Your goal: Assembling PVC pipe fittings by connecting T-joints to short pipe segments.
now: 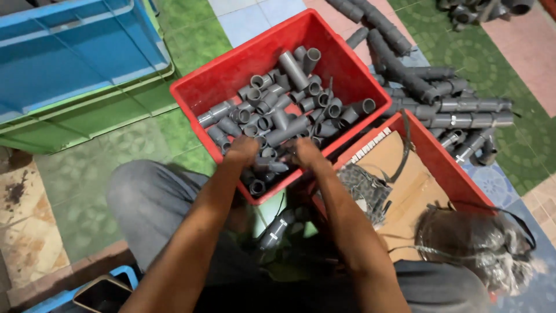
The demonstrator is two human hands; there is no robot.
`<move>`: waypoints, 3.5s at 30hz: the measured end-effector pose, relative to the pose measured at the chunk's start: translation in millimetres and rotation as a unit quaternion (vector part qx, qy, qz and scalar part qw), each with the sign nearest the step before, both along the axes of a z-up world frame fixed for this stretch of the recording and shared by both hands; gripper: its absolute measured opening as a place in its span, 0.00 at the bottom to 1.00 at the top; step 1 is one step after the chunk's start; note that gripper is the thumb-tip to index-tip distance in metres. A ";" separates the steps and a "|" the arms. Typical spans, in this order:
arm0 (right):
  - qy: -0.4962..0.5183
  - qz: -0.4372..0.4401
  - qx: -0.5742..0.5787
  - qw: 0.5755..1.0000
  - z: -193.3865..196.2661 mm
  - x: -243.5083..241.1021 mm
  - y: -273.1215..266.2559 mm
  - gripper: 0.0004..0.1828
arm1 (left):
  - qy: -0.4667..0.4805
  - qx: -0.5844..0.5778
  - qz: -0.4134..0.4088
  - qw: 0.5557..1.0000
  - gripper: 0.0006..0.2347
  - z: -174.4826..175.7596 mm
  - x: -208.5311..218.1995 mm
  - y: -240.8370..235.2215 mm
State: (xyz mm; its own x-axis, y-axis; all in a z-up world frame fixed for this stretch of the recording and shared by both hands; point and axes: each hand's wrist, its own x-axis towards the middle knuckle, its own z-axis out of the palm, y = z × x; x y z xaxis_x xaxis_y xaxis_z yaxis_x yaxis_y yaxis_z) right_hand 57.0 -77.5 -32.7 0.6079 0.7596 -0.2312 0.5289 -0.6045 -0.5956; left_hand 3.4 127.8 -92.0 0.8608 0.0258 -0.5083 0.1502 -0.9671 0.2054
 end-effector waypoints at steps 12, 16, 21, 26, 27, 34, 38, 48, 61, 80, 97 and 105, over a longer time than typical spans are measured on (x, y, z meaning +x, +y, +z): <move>0.013 0.044 -0.303 0.952 -95.3 8.3 49.2 0.20 | -0.140 -0.029 -0.090 0.986 0.11 -69.2 -25.8 -40.0; 0.031 0.023 -0.341 0.939 -106.9 14.6 43.2 0.21 | -0.144 0.021 -0.072 0.987 0.13 -78.4 -22.9 -36.6; -0.008 -0.021 -0.342 0.939 -62.2 3.9 39.7 0.28 | -0.095 -0.042 -0.056 0.993 0.25 -74.4 -9.5 -26.3; 0.022 0.010 -0.255 0.967 -7.3 -3.3 30.6 0.51 | 0.004 -0.111 0.003 0.994 0.26 8.8 -9.4 -25.9; 0.050 0.014 -0.228 0.972 0.3 -5.9 30.7 0.50 | 0.054 -0.138 0.052 0.988 0.28 29.6 -10.5 -26.9; 0.072 -0.018 -0.122 0.990 47.8 -36.8 19.6 0.39 | 0.084 -0.189 0.112 0.972 0.29 31.3 8.5 -30.4; 0.043 -0.044 -0.063 0.996 -7.5 -23.7 5.0 0.31 | 0.125 -0.240 0.095 0.958 0.30 93.0 -12.7 -29.4; 0.100 -0.202 0.064 0.972 41.9 -32.0 -26.0 0.30 | -0.135 -0.247 0.014 0.960 0.29 81.5 -16.8 -45.7; -0.210 -0.558 -0.154 0.788 -15.4 -32.2 -250.6 0.49 | -0.192 -0.388 -0.116 0.894 0.27 135.1 6.8 -175.9; 0.175 -0.473 0.064 0.861 -47.4 -23.9 -307.8 0.12 | -0.134 -0.124 -0.368 0.912 0.30 75.9 35.7 -210.7; 0.116 -0.362 0.095 0.920 60.7 -53.6 -243.2 0.21 | -0.204 -0.097 -0.398 0.889 0.30 52.0 49.7 -214.2; 0.121 -0.347 0.188 0.911 -32.7 -27.4 -266.0 0.08 | -0.234 -0.140 -0.390 0.880 0.28 63.0 49.6 -195.8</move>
State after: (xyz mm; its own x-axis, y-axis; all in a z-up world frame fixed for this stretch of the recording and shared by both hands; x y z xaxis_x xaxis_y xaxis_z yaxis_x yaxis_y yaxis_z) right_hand 29.6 -343.6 -65.4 0.9376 0.2653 -0.2246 -0.0767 -0.4723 -0.8781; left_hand 53.0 -68.0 -29.0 0.6779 -0.7351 0.0133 -0.7007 -0.6405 0.3142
